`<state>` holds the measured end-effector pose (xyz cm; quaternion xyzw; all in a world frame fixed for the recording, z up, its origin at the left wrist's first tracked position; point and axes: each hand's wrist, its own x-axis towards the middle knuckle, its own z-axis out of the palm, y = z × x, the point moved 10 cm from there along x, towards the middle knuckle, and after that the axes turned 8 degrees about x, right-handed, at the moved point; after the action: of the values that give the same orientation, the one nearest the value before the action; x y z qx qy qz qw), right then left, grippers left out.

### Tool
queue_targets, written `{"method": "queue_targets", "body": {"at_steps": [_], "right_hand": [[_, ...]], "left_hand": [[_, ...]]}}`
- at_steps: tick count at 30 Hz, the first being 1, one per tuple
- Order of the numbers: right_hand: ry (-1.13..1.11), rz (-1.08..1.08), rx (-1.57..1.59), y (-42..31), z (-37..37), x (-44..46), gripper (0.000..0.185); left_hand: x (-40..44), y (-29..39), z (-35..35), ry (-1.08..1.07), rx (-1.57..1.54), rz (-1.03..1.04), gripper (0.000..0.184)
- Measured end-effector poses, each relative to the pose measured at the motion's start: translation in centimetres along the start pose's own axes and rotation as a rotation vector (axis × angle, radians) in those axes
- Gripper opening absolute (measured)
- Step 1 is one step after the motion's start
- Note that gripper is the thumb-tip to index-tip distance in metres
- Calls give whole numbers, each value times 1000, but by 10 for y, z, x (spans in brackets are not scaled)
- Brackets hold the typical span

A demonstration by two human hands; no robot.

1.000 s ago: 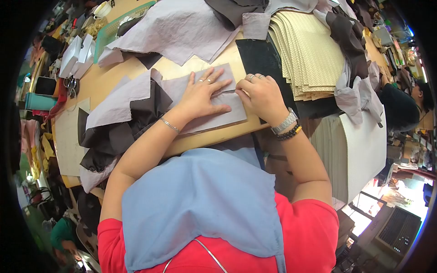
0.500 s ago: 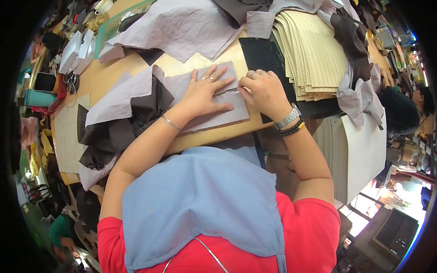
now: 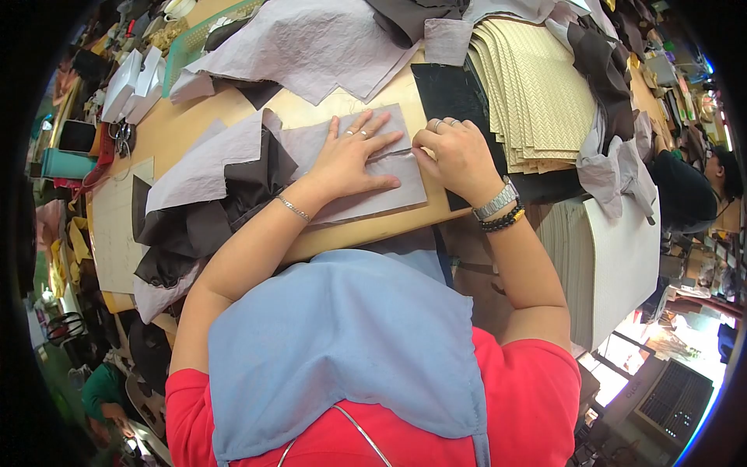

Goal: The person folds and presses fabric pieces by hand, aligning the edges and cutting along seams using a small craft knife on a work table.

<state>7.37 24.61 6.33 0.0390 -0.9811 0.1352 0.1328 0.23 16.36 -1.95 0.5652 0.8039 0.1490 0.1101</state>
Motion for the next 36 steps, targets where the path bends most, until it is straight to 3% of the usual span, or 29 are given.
{"method": "queue_targets", "body": {"at_steps": [36], "right_hand": [[-22,-18,33,2,3,3,11]], "left_hand": [[0,1,-2,14,7,13,83]]}}
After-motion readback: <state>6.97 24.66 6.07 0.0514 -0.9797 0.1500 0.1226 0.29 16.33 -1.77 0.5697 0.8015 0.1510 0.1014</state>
